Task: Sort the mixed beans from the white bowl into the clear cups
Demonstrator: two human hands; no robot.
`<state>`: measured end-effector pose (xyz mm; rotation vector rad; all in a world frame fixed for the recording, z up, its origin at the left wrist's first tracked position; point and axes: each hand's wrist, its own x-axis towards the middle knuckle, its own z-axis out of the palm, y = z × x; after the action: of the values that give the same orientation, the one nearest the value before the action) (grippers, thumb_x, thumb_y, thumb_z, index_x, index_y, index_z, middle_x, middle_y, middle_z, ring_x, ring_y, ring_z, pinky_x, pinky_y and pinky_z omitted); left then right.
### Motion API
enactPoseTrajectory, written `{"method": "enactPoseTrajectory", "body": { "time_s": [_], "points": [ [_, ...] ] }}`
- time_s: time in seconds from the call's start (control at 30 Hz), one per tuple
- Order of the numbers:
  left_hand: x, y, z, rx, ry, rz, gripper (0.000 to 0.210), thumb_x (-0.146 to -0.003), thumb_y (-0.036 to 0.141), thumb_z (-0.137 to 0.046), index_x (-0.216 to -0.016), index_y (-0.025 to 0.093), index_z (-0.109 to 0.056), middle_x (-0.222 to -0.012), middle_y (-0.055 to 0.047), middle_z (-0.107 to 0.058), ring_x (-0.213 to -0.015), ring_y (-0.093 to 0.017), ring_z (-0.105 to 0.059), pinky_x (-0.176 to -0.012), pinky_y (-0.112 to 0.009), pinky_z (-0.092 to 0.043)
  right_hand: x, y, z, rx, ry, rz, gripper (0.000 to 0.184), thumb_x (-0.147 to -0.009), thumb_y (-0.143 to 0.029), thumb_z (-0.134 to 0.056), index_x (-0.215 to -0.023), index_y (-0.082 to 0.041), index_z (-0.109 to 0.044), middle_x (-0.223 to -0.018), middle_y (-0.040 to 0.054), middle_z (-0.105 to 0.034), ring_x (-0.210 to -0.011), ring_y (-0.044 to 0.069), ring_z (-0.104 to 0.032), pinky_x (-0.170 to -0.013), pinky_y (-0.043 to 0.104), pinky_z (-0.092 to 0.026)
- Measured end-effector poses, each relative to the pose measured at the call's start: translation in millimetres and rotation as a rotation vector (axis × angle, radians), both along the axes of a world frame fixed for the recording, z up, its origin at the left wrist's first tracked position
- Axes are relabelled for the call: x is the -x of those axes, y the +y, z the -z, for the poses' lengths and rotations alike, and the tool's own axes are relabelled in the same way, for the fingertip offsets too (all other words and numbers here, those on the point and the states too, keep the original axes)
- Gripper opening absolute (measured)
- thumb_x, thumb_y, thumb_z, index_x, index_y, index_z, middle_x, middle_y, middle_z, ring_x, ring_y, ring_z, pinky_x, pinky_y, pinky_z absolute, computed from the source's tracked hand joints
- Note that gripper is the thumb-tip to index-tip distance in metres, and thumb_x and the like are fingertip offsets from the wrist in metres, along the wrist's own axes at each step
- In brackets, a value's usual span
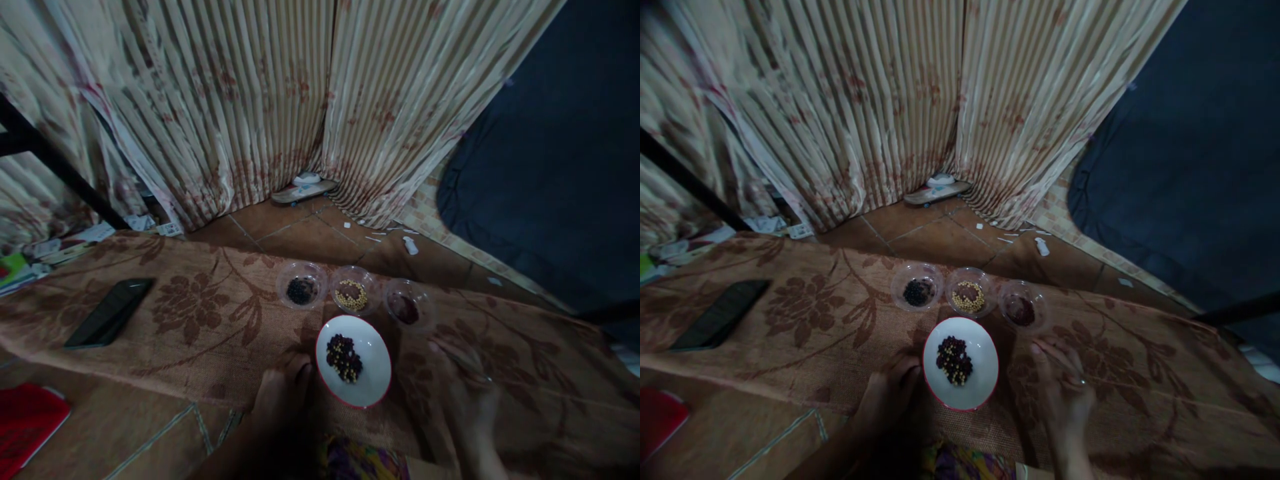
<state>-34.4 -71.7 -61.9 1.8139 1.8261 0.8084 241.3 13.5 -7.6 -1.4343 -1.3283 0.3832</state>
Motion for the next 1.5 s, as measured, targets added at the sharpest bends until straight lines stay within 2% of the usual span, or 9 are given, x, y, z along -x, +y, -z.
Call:
{"method": "enactPoseTrajectory", "body": {
  "time_s": [0.1, 0.2, 0.3, 0.4, 0.63, 1.0, 1.5],
  "points": [
    [0, 0, -0.9, 0.014, 0.01, 0.003, 0.022, -0.095, 0.024, -0.042, -0.092, 0.023, -0.063, -0.092, -0.003, -0.067, -0.087, -0.016, -0.064, -0.077, -0.026, -0.05, 14, -19, 8.3, 0.159, 0.022, -0.133, 0.028, -0.073, -0.046, -0.069, -0.079, -0.019, -0.073, -0.098, 0.0106, -0.067, -0.093, 0.025, -0.062, -0.08, 0.04, -0.05],
    [-1, 0, -0.3, 0.019, 0.011, 0.01, 0.022, -0.096, 0.024, -0.041, -0.092, 0.023, -0.063, -0.092, -0.003, -0.067, -0.086, -0.016, -0.064, -0.075, -0.025, -0.05, 23, -32, 19.6, 0.291, -0.016, -0.242, 0.025, -0.075, -0.046, -0.068, -0.082, -0.022, -0.074, -0.107, 0.0093, -0.065, -0.1, 0.025, -0.06, -0.084, 0.042, -0.049],
    [-1, -1, 1.7, 0.009, 0.015, 0.011, 0.021, -0.095, 0.023, -0.041, -0.092, 0.023, -0.062, -0.092, -0.003, -0.068, -0.086, -0.016, -0.064, -0.075, -0.025, -0.049, 26, -36, 27.6, 0.326, -0.093, -0.297, 0.024, -0.078, -0.047, -0.065, -0.082, -0.025, -0.075, -0.11, 0.0078, -0.064, -0.106, 0.026, -0.056, -0.091, 0.045, -0.046],
    [-1, -1, 3.0, 0.005, 0.028, 0.005, 0.02, -0.096, 0.024, -0.042, -0.092, 0.023, -0.061, -0.092, -0.002, -0.068, -0.087, -0.016, -0.064, -0.076, -0.025, -0.048, 27, -34, 31.3, 0.285, -0.152, -0.328, 0.024, -0.08, -0.047, -0.063, -0.083, -0.026, -0.075, -0.111, 0.0073, -0.064, -0.108, 0.026, -0.054, -0.093, 0.045, -0.044],
    [-2, -1, 2.9, 0.005, 0.035, -0.002, 0.021, -0.096, 0.024, -0.041, -0.091, 0.023, -0.061, -0.093, -0.002, -0.067, -0.087, -0.015, -0.063, -0.076, -0.025, -0.048, 30, -31, 34.7, 0.217, -0.214, -0.335, 0.024, -0.081, -0.046, -0.062, -0.084, -0.027, -0.075, -0.108, 0.007, -0.065, -0.105, 0.025, -0.054, -0.092, 0.043, -0.043],
    [-1, -1, 2.9, 0.013, 0.027, 0.006, 0.021, -0.096, 0.025, -0.042, -0.09, 0.022, -0.061, -0.091, -0.003, -0.066, -0.087, -0.016, -0.063, -0.076, -0.025, -0.049, 35, -31, 32.1, 0.192, -0.18, -0.313, 0.025, -0.08, -0.048, -0.063, -0.079, -0.027, -0.075, -0.102, 0.0072, -0.066, -0.1, 0.025, -0.056, -0.088, 0.041, -0.045],
    [-1, 0, -0.2, 0.006, 0.034, -0.002, 0.022, -0.094, 0.025, -0.042, -0.092, 0.024, -0.064, -0.092, -0.003, -0.067, -0.087, -0.016, -0.064, -0.076, -0.024, -0.051, 31, -33, 34.2, 0.288, -0.075, -0.247, 0.026, -0.076, -0.048, -0.065, -0.077, -0.024, -0.075, -0.103, 0.0079, -0.066, -0.102, 0.025, -0.057, -0.088, 0.042, -0.047]
  ]
}}
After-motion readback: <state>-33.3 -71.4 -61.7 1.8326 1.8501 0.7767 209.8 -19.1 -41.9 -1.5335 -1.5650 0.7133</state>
